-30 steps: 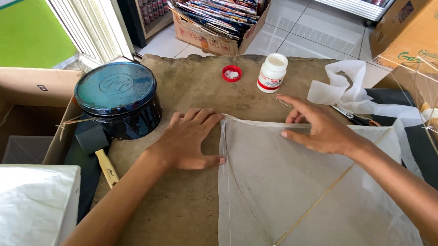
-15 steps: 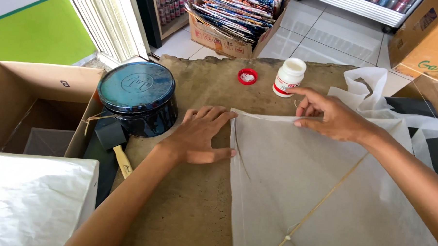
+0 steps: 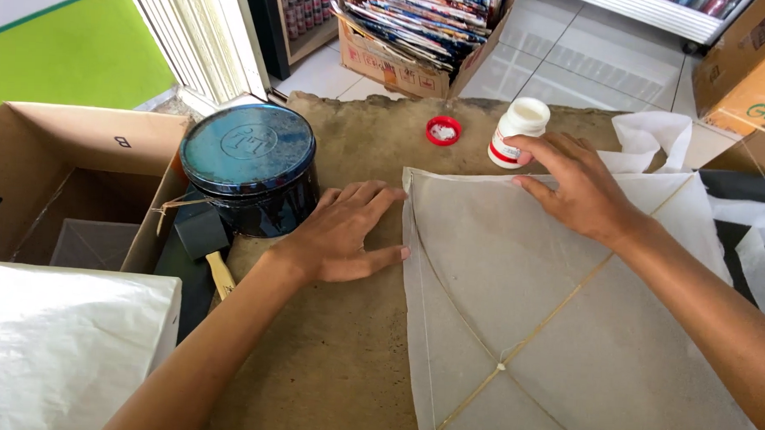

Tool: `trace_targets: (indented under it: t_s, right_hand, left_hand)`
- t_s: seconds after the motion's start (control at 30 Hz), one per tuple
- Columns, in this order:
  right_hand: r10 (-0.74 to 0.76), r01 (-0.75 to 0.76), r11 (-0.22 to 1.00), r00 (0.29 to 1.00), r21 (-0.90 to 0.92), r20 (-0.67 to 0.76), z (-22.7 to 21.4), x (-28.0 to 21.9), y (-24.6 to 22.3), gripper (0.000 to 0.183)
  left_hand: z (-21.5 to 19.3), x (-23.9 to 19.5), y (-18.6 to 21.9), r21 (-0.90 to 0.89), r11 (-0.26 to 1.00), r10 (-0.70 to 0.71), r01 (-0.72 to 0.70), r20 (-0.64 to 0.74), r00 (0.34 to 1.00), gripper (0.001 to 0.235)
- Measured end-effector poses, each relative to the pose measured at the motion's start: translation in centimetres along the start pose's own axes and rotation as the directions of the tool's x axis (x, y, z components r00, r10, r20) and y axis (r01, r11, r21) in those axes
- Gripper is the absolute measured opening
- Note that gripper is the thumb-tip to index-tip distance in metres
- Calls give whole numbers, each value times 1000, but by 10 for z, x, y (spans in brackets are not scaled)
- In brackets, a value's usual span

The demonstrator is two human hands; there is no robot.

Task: Securing the bottom of a kite by applying glue to the paper edges and folding them over the bamboo frame.

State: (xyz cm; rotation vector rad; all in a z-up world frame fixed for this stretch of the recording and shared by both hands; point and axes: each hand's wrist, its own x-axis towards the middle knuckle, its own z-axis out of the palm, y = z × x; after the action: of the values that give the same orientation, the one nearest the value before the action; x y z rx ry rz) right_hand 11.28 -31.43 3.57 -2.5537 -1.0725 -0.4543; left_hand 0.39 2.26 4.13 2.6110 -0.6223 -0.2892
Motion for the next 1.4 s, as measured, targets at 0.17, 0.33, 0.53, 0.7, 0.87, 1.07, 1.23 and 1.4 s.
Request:
trace_targets:
  t_s: [0.17, 0.33, 0.53, 0.7, 0.87, 1.07, 1.23, 1.4]
  right_hand:
    - [25, -26, 975, 1000, 221, 6, 28, -15, -47, 47]
    - [-3, -30, 887, 998, 461, 70, 41, -18, -102, 46]
    - [-25, -45, 860, 991, 508, 131, 40, -24, -129, 43]
    - [-12, -58, 931, 982, 359, 188, 45, -31, -127, 38]
    - [-6, -69, 940, 976, 335, 218, 45, -30, -125, 39]
    - [-5, -73, 949, 970, 308, 245, 46, -30, -127, 40]
    - [-14, -58, 953, 972, 296, 235, 46, -31, -128, 37]
    - [-34, -34, 958, 972, 285, 231, 45, -31, -130, 37]
  left_hand:
    - [2, 5, -2, 48, 999, 8, -8, 5, 1000, 66]
    - [2, 4, 1, 58, 998, 13, -12, -4, 1000, 59]
    - [1, 3, 4, 58, 998, 9, -10, 15, 1000, 57]
    - [5, 6, 4, 103, 995, -12, 9, 24, 1000, 57]
    - [6, 7, 3, 97, 995, -19, 17, 22, 1000, 56]
    - [5, 5, 3, 87, 996, -8, 7, 11, 1000, 58]
    - [8, 6, 0, 71, 997, -7, 7, 9, 1000, 54]
    - [14, 9, -5, 60, 998, -5, 7, -32, 999, 37]
